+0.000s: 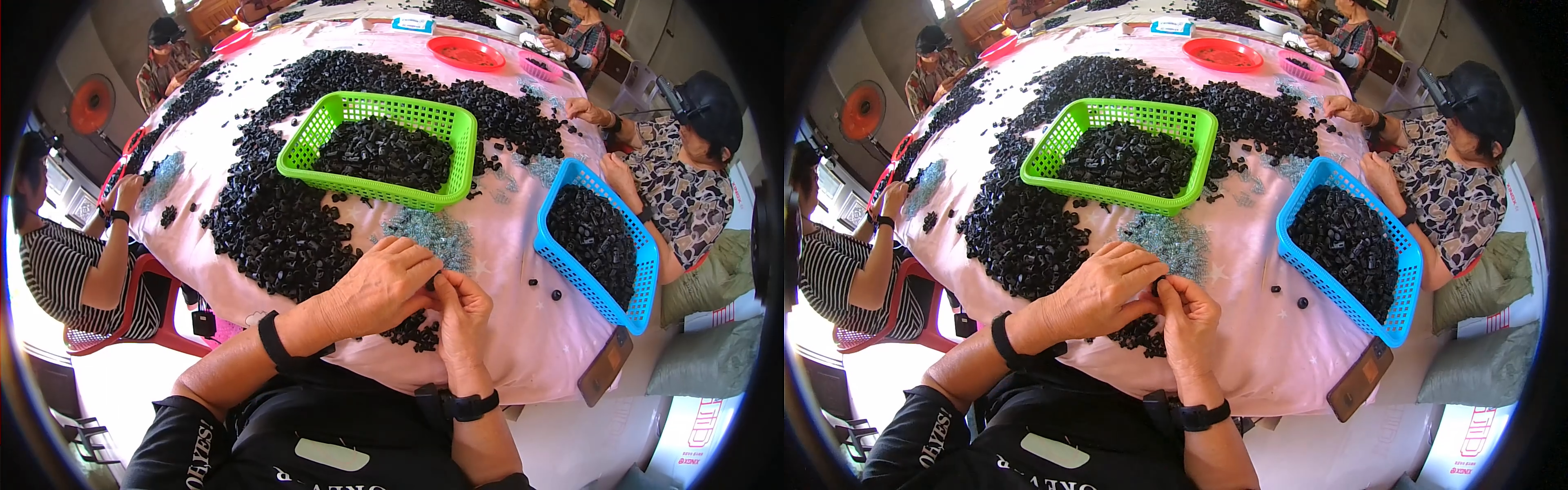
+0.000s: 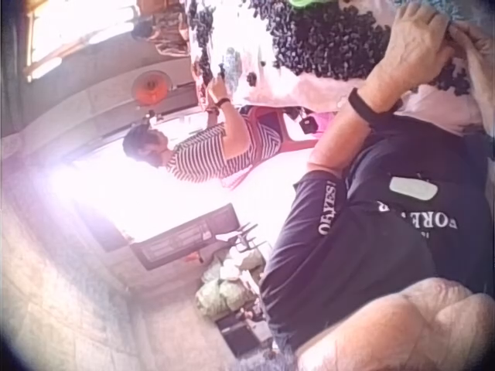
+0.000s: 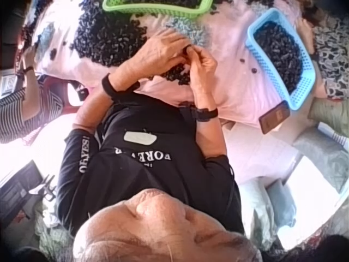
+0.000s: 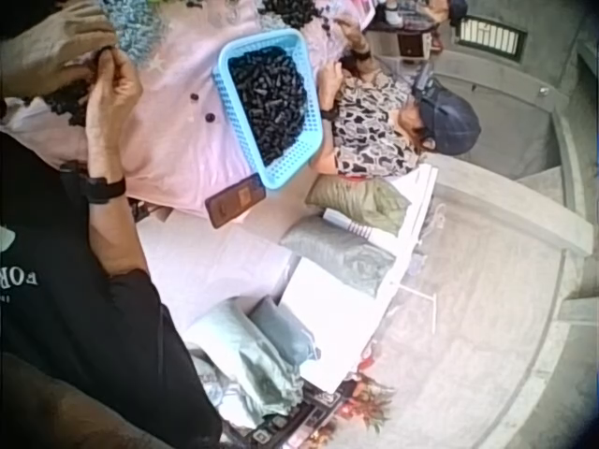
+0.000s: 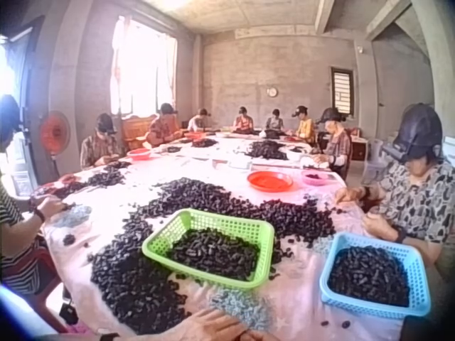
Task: Sorting and inspecting small black shoe components into different containers at a production table.
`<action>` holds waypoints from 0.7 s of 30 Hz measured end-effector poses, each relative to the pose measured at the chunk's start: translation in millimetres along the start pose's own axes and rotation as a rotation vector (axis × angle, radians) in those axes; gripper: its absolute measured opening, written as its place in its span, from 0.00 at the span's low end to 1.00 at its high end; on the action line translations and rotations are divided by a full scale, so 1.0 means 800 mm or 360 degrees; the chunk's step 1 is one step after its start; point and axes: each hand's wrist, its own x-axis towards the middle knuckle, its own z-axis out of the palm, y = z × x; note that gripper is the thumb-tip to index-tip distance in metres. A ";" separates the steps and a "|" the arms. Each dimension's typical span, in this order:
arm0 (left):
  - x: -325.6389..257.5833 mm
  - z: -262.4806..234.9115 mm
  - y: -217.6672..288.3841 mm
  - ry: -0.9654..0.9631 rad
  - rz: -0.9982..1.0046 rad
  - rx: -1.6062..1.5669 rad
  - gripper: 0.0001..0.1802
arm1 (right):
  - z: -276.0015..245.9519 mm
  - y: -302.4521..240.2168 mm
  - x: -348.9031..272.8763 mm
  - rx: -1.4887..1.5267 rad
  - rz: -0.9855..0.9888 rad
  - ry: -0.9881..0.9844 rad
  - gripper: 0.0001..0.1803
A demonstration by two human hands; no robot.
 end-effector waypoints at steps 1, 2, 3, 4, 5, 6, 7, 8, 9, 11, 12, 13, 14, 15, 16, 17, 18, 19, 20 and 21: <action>0.000 0.002 0.000 -0.0001 0.0001 -0.0002 0.24 | -0.001 0.001 0.000 -0.0015 -0.0023 -0.0001 0.08; 0.001 0.002 0.000 0.0028 0.0003 0.0017 0.24 | -0.002 0.001 0.000 -0.0015 -0.0023 -0.0003 0.08; 0.001 0.003 0.000 0.0057 0.0005 0.0036 0.24 | -0.003 0.001 -0.001 -0.0082 -0.0015 -0.0024 0.08; 0.000 0.003 -0.001 0.0058 0.0004 0.0038 0.24 | -0.004 0.001 -0.001 -0.0150 -0.0007 -0.0045 0.09; 0.000 0.004 -0.002 0.0091 0.0007 0.0050 0.24 | -0.004 0.002 -0.001 -0.0150 -0.0008 -0.0045 0.09; 0.000 0.004 -0.002 0.0124 0.0010 0.0063 0.23 | -0.003 0.003 0.000 -0.0146 -0.0022 -0.0044 0.09; 0.000 0.004 -0.002 0.0124 0.0010 0.0063 0.23 | -0.003 0.003 0.001 -0.0142 -0.0036 -0.0043 0.10; 0.000 0.003 -0.002 0.0129 -0.0013 0.0073 0.23 | -0.004 0.004 0.001 -0.0142 -0.0036 -0.0043 0.10; 0.000 0.003 -0.002 0.0135 -0.0037 0.0083 0.23 | -0.006 0.005 0.001 -0.0174 -0.0012 -0.0074 0.10; -0.001 0.006 -0.004 0.0138 -0.0031 0.0092 0.23 | -0.005 0.004 0.001 -0.0206 0.0013 -0.0105 0.10; -0.001 0.007 -0.004 0.0141 -0.0027 0.0102 0.23 | -0.003 0.001 0.000 -0.0169 0.0015 -0.0092 0.10; -0.001 0.008 -0.004 0.0140 -0.0029 0.0102 0.23 | -0.002 -0.001 -0.001 -0.0131 0.0017 -0.0079 0.10; 0.000 0.009 -0.003 0.0153 -0.0013 0.0083 0.24 | -0.001 -0.003 -0.002 -0.0130 0.0018 -0.0078 0.10; 0.000 0.009 -0.002 0.0166 0.0004 0.0064 0.24 | -0.001 -0.004 -0.003 -0.0108 0.0018 -0.0070 0.10; 0.001 0.008 -0.002 0.0164 0.0004 0.0064 0.24 | -0.001 -0.004 -0.003 -0.0086 0.0018 -0.0062 0.10; 0.002 0.006 -0.001 0.0144 0.0005 0.0032 0.23 | -0.002 -0.004 -0.003 -0.0085 0.0017 -0.0061 0.10; 0.003 0.005 -0.001 0.0123 0.0007 0.0001 0.23 | -0.003 -0.003 -0.003 -0.0088 0.0026 -0.0065 0.10; 0.003 0.008 -0.001 0.0122 0.0008 0.0001 0.23 | -0.004 -0.002 -0.002 -0.0092 0.0034 -0.0068 0.10; 0.003 0.011 -0.001 0.0138 0.0018 0.0001 0.23 | -0.004 -0.002 -0.002 -0.0093 0.0032 -0.0065 0.10; 0.003 0.014 -0.001 0.0154 0.0027 0.0001 0.22 | -0.003 -0.002 -0.002 -0.0082 0.0033 -0.0033 0.09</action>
